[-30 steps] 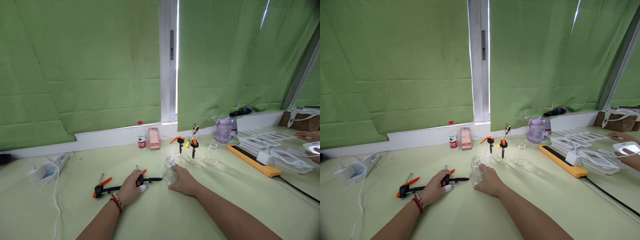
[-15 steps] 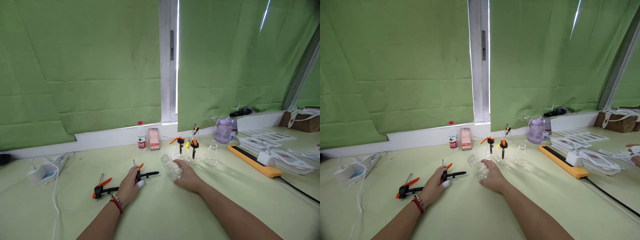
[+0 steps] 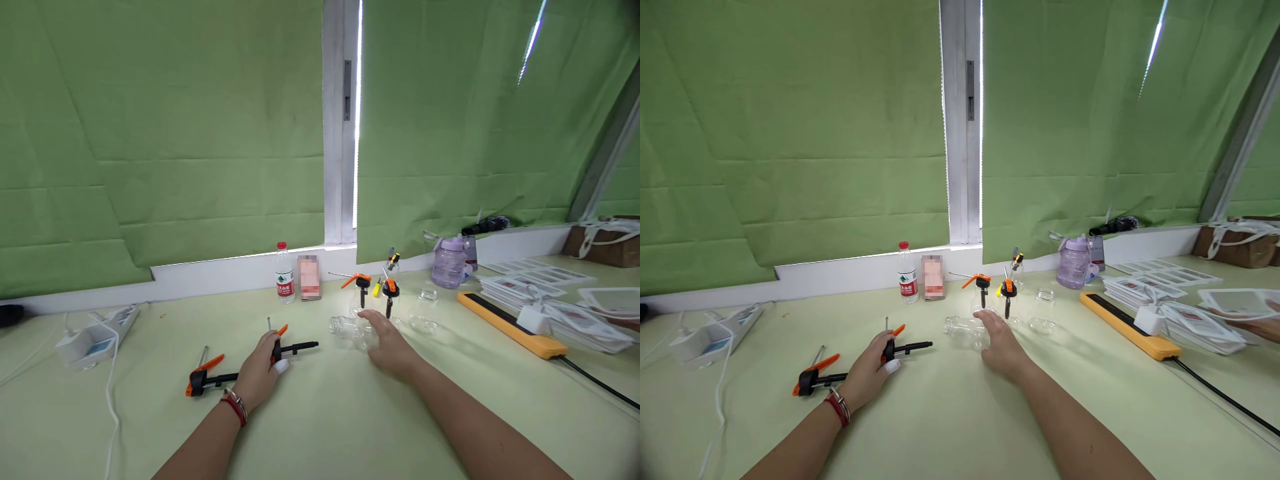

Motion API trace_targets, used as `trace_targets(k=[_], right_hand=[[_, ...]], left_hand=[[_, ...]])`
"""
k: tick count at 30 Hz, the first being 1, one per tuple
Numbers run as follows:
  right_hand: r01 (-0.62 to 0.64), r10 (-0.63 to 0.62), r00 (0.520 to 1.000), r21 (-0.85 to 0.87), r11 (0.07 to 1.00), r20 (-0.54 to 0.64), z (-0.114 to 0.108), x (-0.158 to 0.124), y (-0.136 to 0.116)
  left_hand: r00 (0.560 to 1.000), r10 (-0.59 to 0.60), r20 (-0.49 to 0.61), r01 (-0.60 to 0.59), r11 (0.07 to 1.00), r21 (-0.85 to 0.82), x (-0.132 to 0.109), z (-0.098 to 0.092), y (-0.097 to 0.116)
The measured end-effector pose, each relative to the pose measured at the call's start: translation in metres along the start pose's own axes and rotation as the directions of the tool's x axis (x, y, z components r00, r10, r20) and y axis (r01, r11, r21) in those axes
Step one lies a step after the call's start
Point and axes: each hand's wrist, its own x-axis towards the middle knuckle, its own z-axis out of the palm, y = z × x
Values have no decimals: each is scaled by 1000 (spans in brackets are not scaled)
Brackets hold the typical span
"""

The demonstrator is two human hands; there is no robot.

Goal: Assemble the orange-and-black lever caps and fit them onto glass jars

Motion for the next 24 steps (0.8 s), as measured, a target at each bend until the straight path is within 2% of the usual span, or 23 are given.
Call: trace_targets(k=[11,18,24], right_hand=[[59,-53,997,-126,990,51,12,1,8],[112,-91,990,-197,974,109,14,-1,-1],[119,-92,984,-175,977,156,15,-4,-12]], left_hand=[[1000,6,-18,-6,1000,-23,-1,-1,2],[1000,11,-5,-11,1000,-16,0,-1,3],[1000,19,24,-19,1000,6,-2,-2,6]])
